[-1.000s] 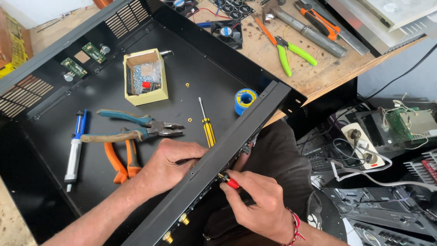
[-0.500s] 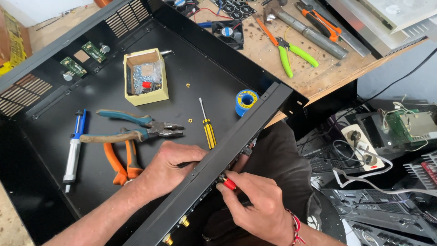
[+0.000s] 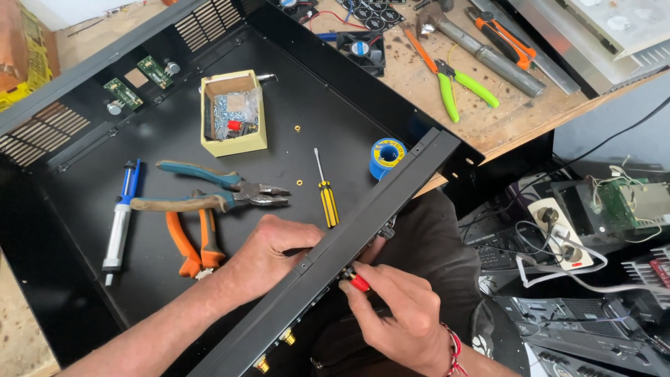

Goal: Assembling and installing terminal connectors into a metal electronic chassis on a repair bench.

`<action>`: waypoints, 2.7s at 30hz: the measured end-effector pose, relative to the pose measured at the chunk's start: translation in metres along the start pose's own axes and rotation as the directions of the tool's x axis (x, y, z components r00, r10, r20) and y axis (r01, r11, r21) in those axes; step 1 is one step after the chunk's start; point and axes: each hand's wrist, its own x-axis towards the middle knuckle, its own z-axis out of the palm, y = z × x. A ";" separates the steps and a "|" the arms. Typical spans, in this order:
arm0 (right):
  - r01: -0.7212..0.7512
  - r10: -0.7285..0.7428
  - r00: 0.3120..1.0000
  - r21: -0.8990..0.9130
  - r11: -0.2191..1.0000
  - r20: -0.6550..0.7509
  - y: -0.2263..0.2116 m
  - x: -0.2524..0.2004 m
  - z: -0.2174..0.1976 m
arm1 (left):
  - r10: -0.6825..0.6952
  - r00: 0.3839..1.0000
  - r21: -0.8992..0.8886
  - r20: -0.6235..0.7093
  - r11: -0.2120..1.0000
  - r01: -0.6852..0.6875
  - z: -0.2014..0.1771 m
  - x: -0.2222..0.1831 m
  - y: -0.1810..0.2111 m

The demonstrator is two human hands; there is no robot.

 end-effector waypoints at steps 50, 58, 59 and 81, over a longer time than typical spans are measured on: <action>-0.205 0.213 0.977 -0.249 0.947 0.006 0.001 -0.010 0.012 | -0.038 0.997 -0.289 -0.073 0.957 0.015 0.016 -0.008 -0.014; -0.449 0.473 0.881 -0.294 0.844 0.012 -0.014 0.000 0.013 | -0.127 0.992 -0.386 -0.018 0.916 0.111 0.023 -0.018 -0.029; -0.447 0.473 0.881 -0.292 0.845 0.022 -0.017 0.003 0.013 | -0.134 0.990 -0.403 -0.035 0.909 0.108 0.024 -0.018 -0.030; -0.266 0.789 -0.179 -0.801 0.537 0.588 0.105 -0.124 -0.007 | -0.252 0.967 -0.430 -0.034 0.877 0.214 0.021 -0.008 -0.001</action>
